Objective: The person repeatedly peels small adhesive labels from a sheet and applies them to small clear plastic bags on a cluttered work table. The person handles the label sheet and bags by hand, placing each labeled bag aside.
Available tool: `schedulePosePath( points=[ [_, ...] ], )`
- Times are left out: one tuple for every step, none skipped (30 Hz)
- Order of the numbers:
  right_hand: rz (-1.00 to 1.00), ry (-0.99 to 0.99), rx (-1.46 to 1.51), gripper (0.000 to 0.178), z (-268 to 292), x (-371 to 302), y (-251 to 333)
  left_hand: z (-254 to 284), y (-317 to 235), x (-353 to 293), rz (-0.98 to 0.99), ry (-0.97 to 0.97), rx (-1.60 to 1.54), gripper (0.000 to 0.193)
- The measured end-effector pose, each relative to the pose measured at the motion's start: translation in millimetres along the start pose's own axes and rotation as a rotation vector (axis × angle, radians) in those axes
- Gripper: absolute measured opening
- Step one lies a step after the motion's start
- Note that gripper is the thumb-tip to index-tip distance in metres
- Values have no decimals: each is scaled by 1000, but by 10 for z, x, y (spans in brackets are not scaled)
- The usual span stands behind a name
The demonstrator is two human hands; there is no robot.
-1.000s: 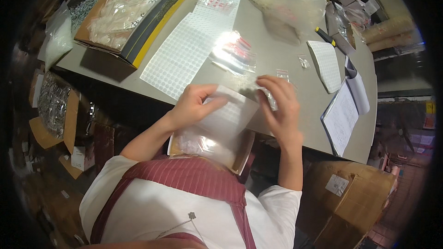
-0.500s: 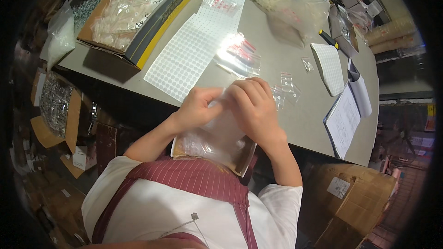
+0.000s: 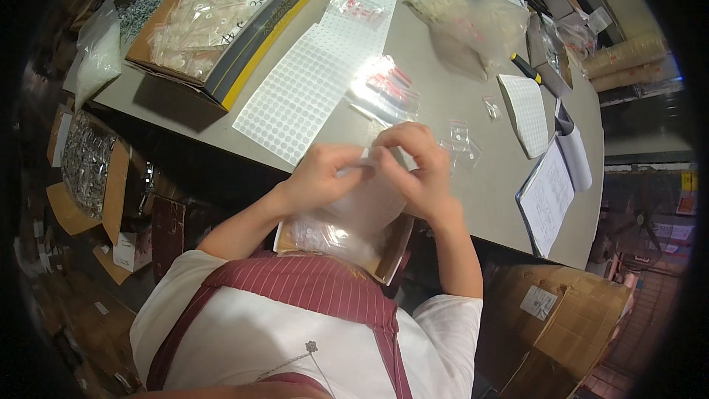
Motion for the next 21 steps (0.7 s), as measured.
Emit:
schedulePosePath(
  points=[
    [-57,-21,73,9,31,17,-24,9,0,-3,15,10,13,14],
    [-90,-75,58,9,72,46,-63,16,-4,-3,29,20,26,15],
    [-123,-128,43,9,117,88,-119,31,-24,-3,33,32,39,16],
    [-155,-182,29,9,170,138,-192,53,-60,0,38,42,53,18],
    [-43,-222,-167,11,252,180,-314,50,-82,18,39,62,62,21],
    [37,-222,-294,12,292,229,-368,43,-54,14,40,60,73,20],
    [117,-221,-420,13,322,272,-403,27,0,1,40,58,84,20],
    [198,-218,-545,13,326,316,-435,25,11,6,40,54,95,20],
    [243,-201,-596,15,304,354,-475,30,7,10,44,56,96,20],
    [275,-183,-644,15,295,383,-488,39,-14,17,47,58,97,20],
    [306,-164,-691,15,272,405,-487,47,-29,15,52,60,98,20],
    [337,-146,-738,15,256,426,-497,47,-32,13,53,60,98,20],
    [364,-131,-772,16,238,438,-568,45,-34,13,53,61,99,21],
    [375,-106,-809,16,210,434,-619,47,-36,10,55,62,99,21],
    [385,-82,-847,16,188,426,-656,46,-37,13,49,61,91,21],
    [393,-57,-886,16,184,414,-681,41,-37,19,43,61,82,20],
    [386,-36,-876,18,185,403,-683,46,-35,11,41,57,75,20],
    [378,-15,-866,19,206,373,-676,57,-43,9,62,66,65,19],
    [369,6,-857,21,229,336,-665,73,-61,13,83,76,54,19],
    [355,30,-858,23,260,298,-641,77,-72,13,102,86,41,19],
    [339,54,-858,25,294,252,-609,72,-59,3,122,80,12,20]
  ],
)
Point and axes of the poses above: each hand's wrist, its own x-axis towards the middle knuckle, its own z-axis out of the back of the hand, y = z × x, the point moved 1 cm from there along x, towards the middle knuckle, and after that the axes turned 4 degrees about -z, right-handed, at the moved point
